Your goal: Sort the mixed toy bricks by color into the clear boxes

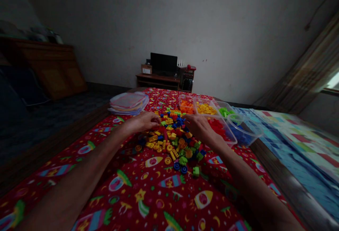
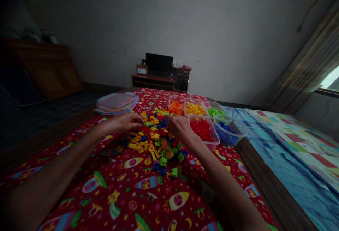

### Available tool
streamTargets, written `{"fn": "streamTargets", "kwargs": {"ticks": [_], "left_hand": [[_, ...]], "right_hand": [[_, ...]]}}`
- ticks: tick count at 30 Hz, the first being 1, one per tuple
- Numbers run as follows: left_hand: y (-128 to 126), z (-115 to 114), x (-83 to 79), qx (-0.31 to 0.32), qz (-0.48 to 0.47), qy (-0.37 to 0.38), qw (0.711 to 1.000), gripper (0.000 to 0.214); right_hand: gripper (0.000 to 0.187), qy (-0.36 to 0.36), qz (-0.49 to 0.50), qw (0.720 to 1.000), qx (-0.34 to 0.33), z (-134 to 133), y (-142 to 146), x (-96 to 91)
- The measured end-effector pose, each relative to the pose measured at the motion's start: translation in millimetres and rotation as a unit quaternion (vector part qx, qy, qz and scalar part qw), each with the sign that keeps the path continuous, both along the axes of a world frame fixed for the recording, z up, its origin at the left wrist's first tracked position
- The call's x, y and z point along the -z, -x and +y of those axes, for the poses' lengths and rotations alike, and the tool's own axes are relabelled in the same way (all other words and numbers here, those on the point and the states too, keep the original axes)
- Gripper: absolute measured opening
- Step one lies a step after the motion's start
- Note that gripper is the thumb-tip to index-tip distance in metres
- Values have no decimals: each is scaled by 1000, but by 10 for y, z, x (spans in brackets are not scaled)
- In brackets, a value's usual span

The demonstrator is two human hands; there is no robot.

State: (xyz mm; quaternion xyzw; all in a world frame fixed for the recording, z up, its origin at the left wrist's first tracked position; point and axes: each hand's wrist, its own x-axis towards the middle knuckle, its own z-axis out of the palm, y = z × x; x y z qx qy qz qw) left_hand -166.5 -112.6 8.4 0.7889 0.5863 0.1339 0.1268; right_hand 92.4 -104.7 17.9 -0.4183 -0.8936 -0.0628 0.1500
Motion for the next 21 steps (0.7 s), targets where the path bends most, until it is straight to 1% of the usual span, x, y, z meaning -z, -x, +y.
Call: {"fn": "streamTargets", "kwargs": {"ticks": [2, 4, 6, 9, 12, 16, 19, 21], "left_hand": [[-135, -50, -1, 27, 15, 2, 1000, 23], [-291, -95, 45, 60, 19, -16, 998, 23], [-431, -129, 124, 82, 24, -37, 996, 28], [-556, -160, 245, 91, 40, -84, 992, 38], [-587, -171, 290, 92, 34, -109, 989, 35], [-558, -145, 210, 72, 10, -81, 994, 29], [-490, -105, 108, 38, -3, -73, 997, 29], [-430, -88, 48, 26, -19, -75, 997, 31]], "right_hand": [[25, 8, -23, 1000, 10, -70, 3, -55], [21, 16, -49, 999, -1, -146, -4, -63], [24, 25, -70, 997, -30, -205, -24, -20], [33, 49, -93, 992, -72, -241, -54, 91], [32, 69, -82, 989, -103, -221, -70, 173], [33, 67, -20, 989, -131, -135, -117, 174], [32, 64, -4, 991, -121, -58, -164, 97], [32, 77, -11, 991, -108, -27, -189, 22]]}}
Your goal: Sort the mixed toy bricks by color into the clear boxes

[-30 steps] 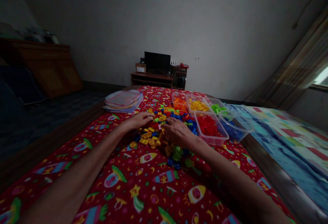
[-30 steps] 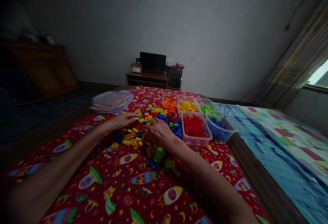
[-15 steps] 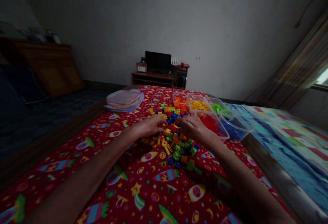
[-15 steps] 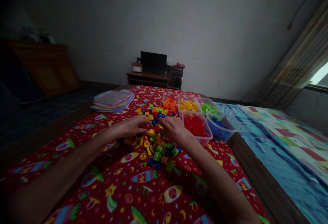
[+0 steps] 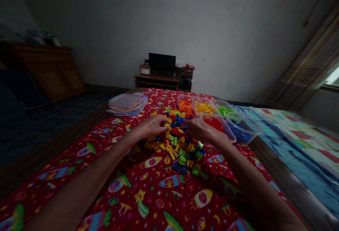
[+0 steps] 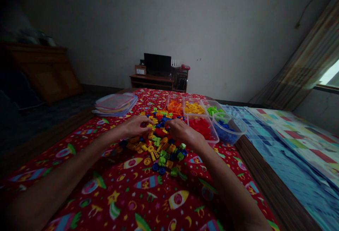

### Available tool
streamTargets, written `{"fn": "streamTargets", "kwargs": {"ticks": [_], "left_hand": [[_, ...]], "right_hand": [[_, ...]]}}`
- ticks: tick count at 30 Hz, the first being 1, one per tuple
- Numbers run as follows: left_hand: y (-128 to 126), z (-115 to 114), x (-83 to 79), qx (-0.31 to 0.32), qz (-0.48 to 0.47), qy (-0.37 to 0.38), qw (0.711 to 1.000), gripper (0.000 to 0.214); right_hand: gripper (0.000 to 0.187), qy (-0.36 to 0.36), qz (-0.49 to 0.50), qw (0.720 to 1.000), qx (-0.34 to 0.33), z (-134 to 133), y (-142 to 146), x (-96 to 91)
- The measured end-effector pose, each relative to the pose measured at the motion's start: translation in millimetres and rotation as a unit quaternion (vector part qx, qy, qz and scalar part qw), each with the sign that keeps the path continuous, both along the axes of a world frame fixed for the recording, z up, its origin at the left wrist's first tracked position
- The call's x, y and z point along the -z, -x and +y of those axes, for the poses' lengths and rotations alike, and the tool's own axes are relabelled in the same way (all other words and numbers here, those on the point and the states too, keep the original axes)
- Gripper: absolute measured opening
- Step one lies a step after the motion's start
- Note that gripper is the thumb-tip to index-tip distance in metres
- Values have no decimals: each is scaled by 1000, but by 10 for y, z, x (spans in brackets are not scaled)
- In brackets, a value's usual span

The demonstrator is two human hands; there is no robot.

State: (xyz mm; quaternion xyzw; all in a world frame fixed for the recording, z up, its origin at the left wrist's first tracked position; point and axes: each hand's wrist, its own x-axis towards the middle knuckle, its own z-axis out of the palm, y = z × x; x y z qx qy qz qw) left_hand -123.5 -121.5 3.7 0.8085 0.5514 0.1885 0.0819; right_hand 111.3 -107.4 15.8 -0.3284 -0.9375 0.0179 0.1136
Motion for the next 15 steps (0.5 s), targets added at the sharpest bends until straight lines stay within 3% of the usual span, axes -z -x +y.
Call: {"fn": "streamTargets", "kwargs": {"ticks": [4, 8, 12, 15], "left_hand": [[71, -13, -67, 10, -60, 29, 998, 39], [-35, -46, -34, 36, -107, 75, 991, 37], [-298, -94, 146, 77, -86, 4, 993, 23], [-461, -140, 372, 157, -65, -47, 984, 17]], "right_hand": [[31, 36, -41, 998, 22, -40, -45, -146], [29, 35, -114, 992, 47, -211, -76, -261], [24, 25, -209, 974, 78, -398, -13, -291], [26, 10, -248, 967, 64, -457, 74, -185]]}}
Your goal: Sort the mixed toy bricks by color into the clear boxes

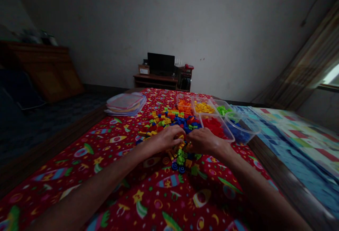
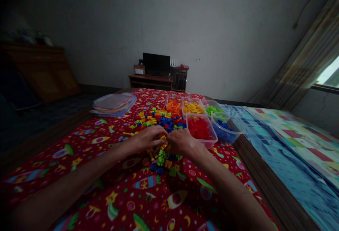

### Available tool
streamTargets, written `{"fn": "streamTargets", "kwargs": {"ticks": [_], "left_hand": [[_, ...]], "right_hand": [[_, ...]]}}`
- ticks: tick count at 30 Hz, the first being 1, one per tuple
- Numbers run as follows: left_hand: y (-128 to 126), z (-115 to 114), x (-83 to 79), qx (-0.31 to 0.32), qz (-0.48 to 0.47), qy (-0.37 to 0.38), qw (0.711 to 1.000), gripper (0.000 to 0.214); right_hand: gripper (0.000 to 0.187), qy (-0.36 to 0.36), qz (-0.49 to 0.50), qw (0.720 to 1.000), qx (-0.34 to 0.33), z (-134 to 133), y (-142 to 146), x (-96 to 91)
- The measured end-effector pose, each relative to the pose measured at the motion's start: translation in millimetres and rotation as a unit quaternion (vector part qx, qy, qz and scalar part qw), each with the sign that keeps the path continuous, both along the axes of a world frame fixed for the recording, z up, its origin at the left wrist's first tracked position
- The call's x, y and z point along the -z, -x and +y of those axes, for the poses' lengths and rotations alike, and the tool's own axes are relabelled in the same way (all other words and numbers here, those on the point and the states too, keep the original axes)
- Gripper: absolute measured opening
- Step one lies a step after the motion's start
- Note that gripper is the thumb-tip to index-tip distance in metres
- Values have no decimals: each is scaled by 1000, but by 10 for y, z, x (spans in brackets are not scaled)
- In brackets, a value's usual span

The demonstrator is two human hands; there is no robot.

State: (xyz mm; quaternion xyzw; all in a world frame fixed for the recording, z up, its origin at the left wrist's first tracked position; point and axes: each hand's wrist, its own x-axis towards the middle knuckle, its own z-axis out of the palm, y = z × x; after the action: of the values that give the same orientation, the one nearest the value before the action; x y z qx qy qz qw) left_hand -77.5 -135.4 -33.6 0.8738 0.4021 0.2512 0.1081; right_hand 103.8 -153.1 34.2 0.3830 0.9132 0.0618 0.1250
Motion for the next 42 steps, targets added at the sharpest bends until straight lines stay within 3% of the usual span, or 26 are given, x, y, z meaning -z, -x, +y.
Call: {"fn": "streamTargets", "kwargs": {"ticks": [4, 8, 10, 14, 16, 23, 30, 34, 39, 42], "left_hand": [[-46, -5, 150, 9, -11, -20, 1000, 11], [-6, 26, -37, -65, -75, 66, 993, 16], [5, 25, -136, -89, -156, 157, 971, 30], [-2, 0, -168, -71, -337, 312, 885, 66], [-11, -9, -145, -79, -383, 334, 858, 74], [-40, -46, -176, -102, -456, 344, 814, 77], [-79, -32, -213, -105, -453, 353, 812, 75], [-66, -6, -163, -78, -471, 330, 815, 78], [-143, -109, -120, -41, -455, 339, 823, 84], [-167, -133, -169, -44, -444, 362, 818, 79]], "right_hand": [[28, -4, 12, 999, -31, 52, 22, 136], [22, -3, 104, 994, -45, 184, -87, 109], [18, -13, 181, 983, -39, 254, -128, 98], [13, 7, 317, 945, -81, 337, -107, 136], [14, 37, 345, 932, -106, 343, -73, 151], [13, 97, 379, 913, -114, 326, -45, 133], [5, 21, 448, 888, -97, 376, -47, 170], [20, 30, 450, 885, -111, 359, -7, 192], [32, 30, 414, 896, -158, 371, 34, 422], [28, 11, 399, 903, -157, 410, -2, 449]]}}
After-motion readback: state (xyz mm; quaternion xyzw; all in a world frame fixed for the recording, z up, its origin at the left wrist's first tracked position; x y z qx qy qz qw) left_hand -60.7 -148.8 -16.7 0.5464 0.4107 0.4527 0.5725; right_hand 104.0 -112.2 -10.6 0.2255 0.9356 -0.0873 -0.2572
